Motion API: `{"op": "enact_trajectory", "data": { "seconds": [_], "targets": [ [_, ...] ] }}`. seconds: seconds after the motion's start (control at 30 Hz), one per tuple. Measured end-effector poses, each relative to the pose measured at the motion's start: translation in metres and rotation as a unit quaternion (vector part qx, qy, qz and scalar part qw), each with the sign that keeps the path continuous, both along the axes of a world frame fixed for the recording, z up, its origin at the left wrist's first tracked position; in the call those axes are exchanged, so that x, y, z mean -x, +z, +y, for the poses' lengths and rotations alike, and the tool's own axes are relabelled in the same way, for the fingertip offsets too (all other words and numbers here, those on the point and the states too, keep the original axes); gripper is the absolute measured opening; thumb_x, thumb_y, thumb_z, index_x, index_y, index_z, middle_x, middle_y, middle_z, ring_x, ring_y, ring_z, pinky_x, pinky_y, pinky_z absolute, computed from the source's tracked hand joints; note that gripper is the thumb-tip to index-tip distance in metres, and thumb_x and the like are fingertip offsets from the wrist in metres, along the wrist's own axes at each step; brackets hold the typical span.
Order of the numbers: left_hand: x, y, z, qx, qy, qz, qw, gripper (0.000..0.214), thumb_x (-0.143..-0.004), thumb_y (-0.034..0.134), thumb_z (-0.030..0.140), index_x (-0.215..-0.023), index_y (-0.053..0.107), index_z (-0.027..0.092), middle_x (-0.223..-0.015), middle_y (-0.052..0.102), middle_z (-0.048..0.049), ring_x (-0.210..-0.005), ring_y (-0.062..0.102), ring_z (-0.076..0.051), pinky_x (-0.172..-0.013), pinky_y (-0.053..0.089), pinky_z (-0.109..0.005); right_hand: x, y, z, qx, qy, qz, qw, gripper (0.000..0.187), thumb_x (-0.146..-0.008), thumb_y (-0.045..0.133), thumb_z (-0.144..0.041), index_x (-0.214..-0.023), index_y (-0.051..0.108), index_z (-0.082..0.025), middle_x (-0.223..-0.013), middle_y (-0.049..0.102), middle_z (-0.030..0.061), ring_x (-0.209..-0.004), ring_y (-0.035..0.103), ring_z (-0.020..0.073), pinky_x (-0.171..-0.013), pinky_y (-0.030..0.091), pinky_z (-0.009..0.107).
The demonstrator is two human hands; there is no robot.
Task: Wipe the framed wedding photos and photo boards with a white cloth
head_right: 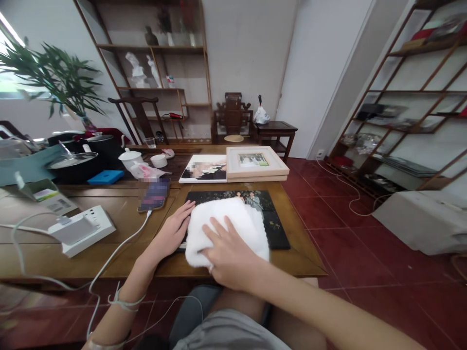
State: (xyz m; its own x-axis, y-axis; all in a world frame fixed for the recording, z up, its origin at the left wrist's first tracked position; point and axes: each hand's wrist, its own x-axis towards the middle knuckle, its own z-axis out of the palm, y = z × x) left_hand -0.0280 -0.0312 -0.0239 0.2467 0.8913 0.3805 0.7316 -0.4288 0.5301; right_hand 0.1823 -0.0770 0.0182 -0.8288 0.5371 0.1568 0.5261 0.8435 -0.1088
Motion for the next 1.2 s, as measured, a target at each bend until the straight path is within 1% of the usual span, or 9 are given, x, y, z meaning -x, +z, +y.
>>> {"op": "enact_trajectory", "data": {
  "seconds": [0.17,0.37,0.47,0.53,0.7,0.8,0.87,1.03,1.2],
  "targets": [
    [0.0,0.0,-0.001,0.006,0.005,0.009,1.0,0.042,-0.089,0.03,0.023,-0.122,0.052,0.008,-0.135,0.046,-0.0141,-0.131,0.033,-0.022,-0.108,0.027,-0.043,-0.022,-0.005,-0.009,0.021,0.003,0.035,0.999,0.035,-0.067,0.052,-0.013,-0.099,0.066,-0.018,-0.14,0.039,0.0092,-0.133,0.021,0.0267,-0.108,0.012,0.049],
    [-0.001,0.0,-0.001,0.008,0.012,0.006,1.0,0.042,-0.089,0.031,0.025,-0.121,0.053,0.009,-0.134,0.046,-0.0133,-0.131,0.033,-0.022,-0.108,0.027,-0.043,-0.037,-0.007,0.044,-0.029,-0.19,0.039,0.981,0.041,-0.072,0.046,-0.011,-0.11,0.061,-0.013,-0.135,0.044,0.0153,-0.129,0.031,0.0293,-0.104,0.022,0.05],
    [-0.003,0.004,-0.003,0.009,0.022,-0.016,1.0,0.043,-0.089,0.032,0.028,-0.122,0.052,0.009,-0.135,0.046,-0.0132,-0.13,0.034,-0.021,-0.109,0.026,-0.042,-0.026,-0.007,0.057,-0.035,-0.225,0.03,0.973,0.04,-0.075,0.046,-0.013,-0.114,0.059,-0.013,-0.134,0.044,0.0159,-0.128,0.03,0.033,-0.102,0.023,0.055],
    [-0.004,0.008,-0.006,0.001,0.026,-0.049,0.998,0.043,-0.09,0.031,0.03,-0.124,0.05,0.01,-0.135,0.046,-0.0122,-0.128,0.037,-0.02,-0.109,0.026,-0.04,-0.013,-0.006,0.054,-0.026,-0.181,0.036,0.982,0.039,-0.076,0.047,-0.013,-0.113,0.06,-0.016,-0.135,0.044,0.0131,-0.129,0.028,0.0321,-0.102,0.021,0.055],
    [-0.006,0.017,-0.012,-0.029,0.019,-0.123,0.992,0.045,-0.092,0.029,0.034,-0.124,0.05,0.011,-0.137,0.044,-0.0111,-0.127,0.039,-0.018,-0.108,0.027,-0.037,0.011,0.0,0.025,0.004,0.019,0.027,0.999,0.035,-0.074,0.051,-0.017,-0.106,0.064,-0.017,-0.139,0.04,0.0105,-0.132,0.023,0.0271,-0.106,0.013,0.052],
    [-0.007,0.018,-0.014,-0.031,0.019,-0.126,0.991,0.047,-0.093,0.027,0.035,-0.123,0.051,0.01,-0.134,0.047,-0.0118,-0.126,0.041,-0.02,-0.108,0.029,-0.037,0.006,0.003,0.009,0.025,0.096,0.02,0.995,0.035,-0.071,0.052,-0.016,-0.104,0.064,-0.018,-0.139,0.04,0.0072,-0.133,0.021,0.0245,-0.108,0.009,0.048],
    [-0.008,0.018,-0.014,-0.026,0.019,-0.111,0.993,0.048,-0.093,0.024,0.035,-0.122,0.053,0.01,-0.132,0.05,-0.0116,-0.125,0.042,-0.02,-0.107,0.03,-0.038,-0.006,0.003,0.0,0.037,0.102,0.033,0.994,0.036,-0.069,0.052,-0.014,-0.102,0.063,-0.018,-0.138,0.041,0.0059,-0.133,0.022,0.0231,-0.109,0.009,0.047],
    [-0.008,0.013,-0.01,-0.03,0.017,-0.044,0.998,0.044,-0.089,0.04,0.034,-0.121,0.053,0.007,-0.13,0.052,-0.0144,-0.123,0.045,-0.022,-0.106,0.033,-0.039,-0.045,-0.007,-0.009,0.029,-0.02,0.084,0.996,0.027,-0.07,0.05,-0.01,-0.093,0.064,-0.017,-0.137,0.042,0.0102,-0.13,0.029,0.0228,-0.108,0.02,0.045],
    [-0.008,0.009,-0.007,-0.036,0.004,-0.028,0.999,0.033,-0.085,0.047,0.029,-0.107,0.064,0.01,-0.117,0.062,-0.0127,-0.116,0.053,-0.022,-0.101,0.04,-0.038,-0.084,-0.025,0.007,-0.072,-0.192,0.089,0.975,0.02,-0.081,0.045,-0.016,-0.09,0.063,-0.015,-0.134,0.045,0.0165,-0.124,0.039,0.0283,-0.105,0.028,0.048]
  ]
}}
